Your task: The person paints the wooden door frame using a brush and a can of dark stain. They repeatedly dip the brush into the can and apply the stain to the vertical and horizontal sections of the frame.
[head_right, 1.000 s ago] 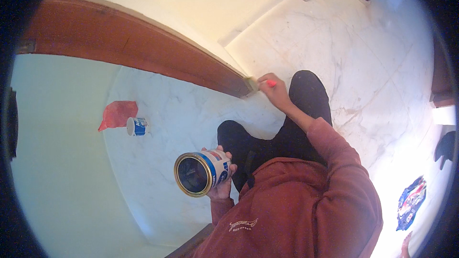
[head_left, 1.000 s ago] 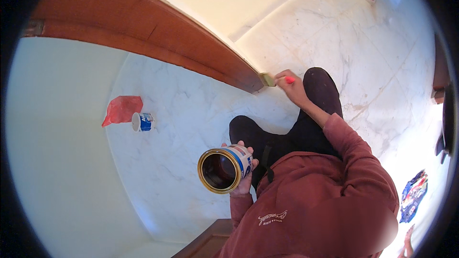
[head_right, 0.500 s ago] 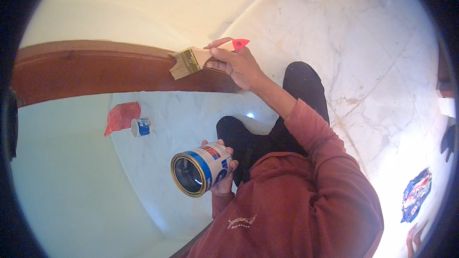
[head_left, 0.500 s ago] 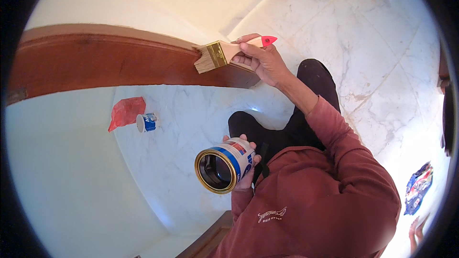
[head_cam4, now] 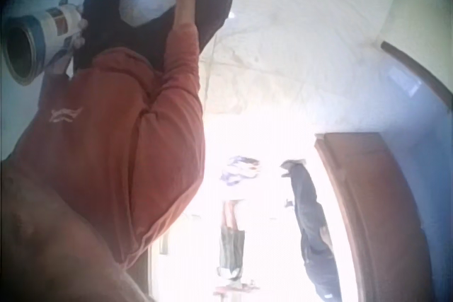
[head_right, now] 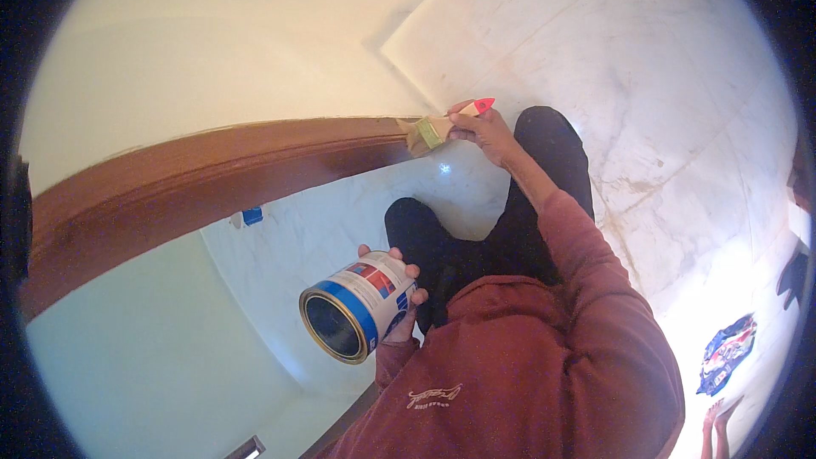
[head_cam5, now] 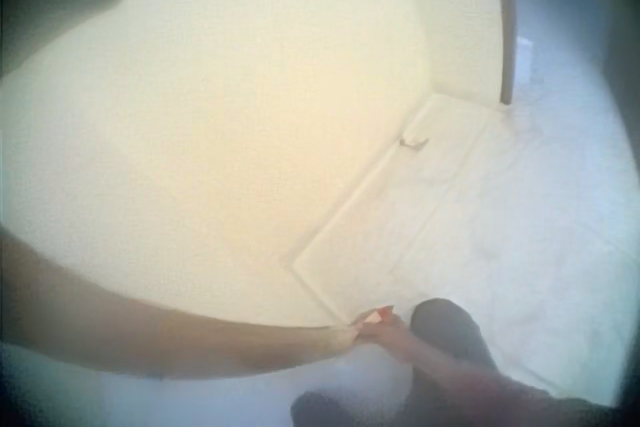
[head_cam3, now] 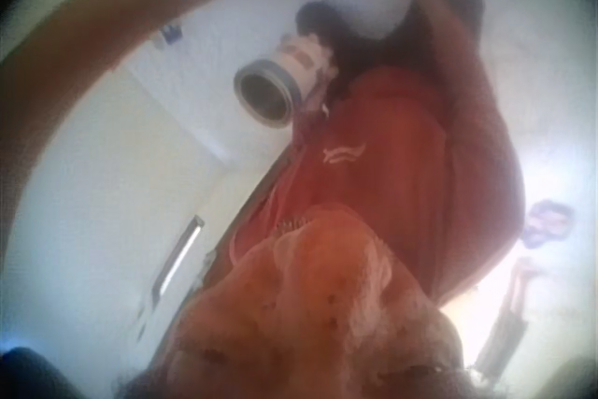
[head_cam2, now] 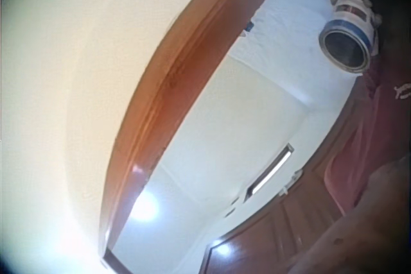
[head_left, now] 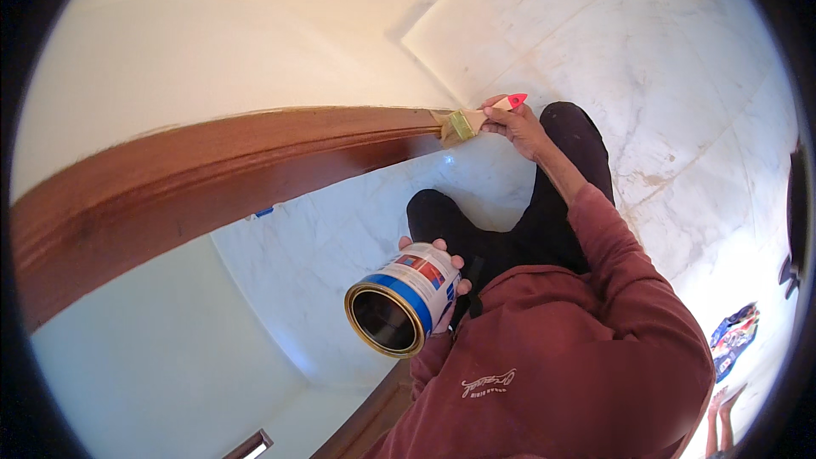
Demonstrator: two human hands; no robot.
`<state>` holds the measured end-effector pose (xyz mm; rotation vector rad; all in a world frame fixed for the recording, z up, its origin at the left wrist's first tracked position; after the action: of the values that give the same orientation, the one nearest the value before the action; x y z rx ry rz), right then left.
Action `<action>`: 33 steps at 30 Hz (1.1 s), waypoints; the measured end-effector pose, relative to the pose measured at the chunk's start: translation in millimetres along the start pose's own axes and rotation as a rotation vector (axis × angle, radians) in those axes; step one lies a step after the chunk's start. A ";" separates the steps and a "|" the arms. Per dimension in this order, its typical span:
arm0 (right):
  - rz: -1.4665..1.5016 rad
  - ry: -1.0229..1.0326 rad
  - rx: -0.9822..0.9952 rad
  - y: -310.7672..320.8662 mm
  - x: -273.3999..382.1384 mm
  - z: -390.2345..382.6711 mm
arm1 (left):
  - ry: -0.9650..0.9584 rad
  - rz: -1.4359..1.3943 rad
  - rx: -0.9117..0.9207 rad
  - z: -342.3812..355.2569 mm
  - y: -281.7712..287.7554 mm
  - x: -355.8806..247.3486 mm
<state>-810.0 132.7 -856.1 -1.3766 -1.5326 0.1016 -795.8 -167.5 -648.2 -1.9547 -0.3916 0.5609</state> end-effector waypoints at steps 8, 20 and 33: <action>-0.564 0.231 -0.084 15.4 -8.2 6.2 | 0.341 -0.123 0.213 13.8 -4.9 -5.3; -0.444 0.187 0.061 -23.1 29.9 -15.3 | 0.476 -0.253 0.275 22.3 -24.1 -2.8; -0.332 0.454 0.394 -168.7 185.1 -81.2 | 0.168 -0.100 0.113 -1.5 -1.6 0.7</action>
<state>-834.7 175.0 -597.4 -0.7566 -1.2508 -0.1055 -794.4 -167.5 -646.4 -1.8466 -0.3418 0.3449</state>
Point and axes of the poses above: each hand's wrist, its own z-axis towards the middle knuckle, its own y-axis out of the back of the hand, x = y × z, the point moved 3 cm from there along z, towards the middle knuckle, and after that the axes turned 10 degrees about -x, right-handed, at the moved point
